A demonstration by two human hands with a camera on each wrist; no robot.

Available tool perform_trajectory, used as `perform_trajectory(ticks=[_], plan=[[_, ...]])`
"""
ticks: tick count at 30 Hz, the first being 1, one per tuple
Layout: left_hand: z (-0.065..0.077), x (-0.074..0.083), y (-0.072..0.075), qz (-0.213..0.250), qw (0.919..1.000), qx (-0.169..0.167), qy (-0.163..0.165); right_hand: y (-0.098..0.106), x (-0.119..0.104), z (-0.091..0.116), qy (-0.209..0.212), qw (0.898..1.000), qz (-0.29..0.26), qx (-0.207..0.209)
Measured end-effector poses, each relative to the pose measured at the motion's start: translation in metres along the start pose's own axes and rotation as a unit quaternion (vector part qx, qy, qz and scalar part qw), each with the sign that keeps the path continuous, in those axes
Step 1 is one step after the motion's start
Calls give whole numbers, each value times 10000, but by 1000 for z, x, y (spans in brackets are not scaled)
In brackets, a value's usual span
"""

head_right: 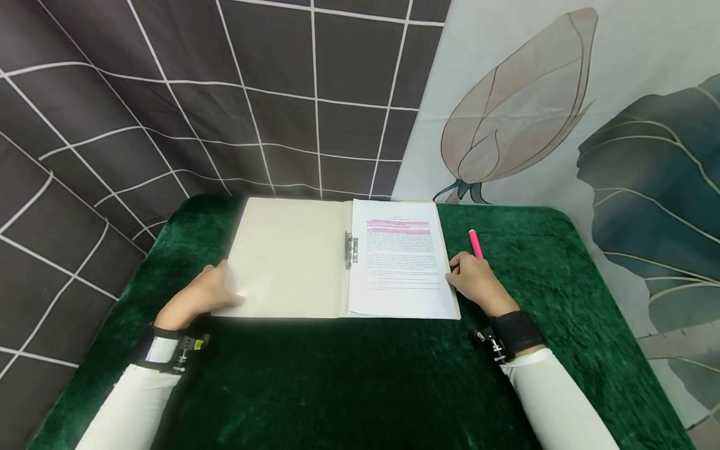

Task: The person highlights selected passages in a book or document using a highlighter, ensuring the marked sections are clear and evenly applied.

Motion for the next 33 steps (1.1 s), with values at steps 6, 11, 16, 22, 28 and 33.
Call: perform_trajectory(ticks=[6, 11, 16, 22, 28, 33], plan=[[-4, -4, -2, -149, 9997, 71, 200, 3, -3, -4, 208, 9998, -4, -34], [-8, -8, -4, -272, 9990, 74, 350, 3, -6, -6, 223, 9997, 48, -121], [-8, -9, -3, -278, 9990, 126, 331, 3, -9, -7, 319, 9993, 101, -182], [-5, -2, -3, -310, 9992, 264, 55, 4, -12, -6, 374, 9984, -14, -419], [-5, -2, -5, -371, 9990, 250, 71, 20, -14, -5, 655, 9977, 185, -67], [-6, -1, -6, -395, 9990, 212, 64, 47, -15, -5, 906, 9928, 423, 658]])
Point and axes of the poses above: each hand's wrist, its own z-axis away from the middle knuckle, its own y-axis out of the back of the hand, x = y × z, the point moved 10 cm from there along -z, towards the middle knuckle, and after that the axes turned 8 degrees about y, right-handed, at the moved point
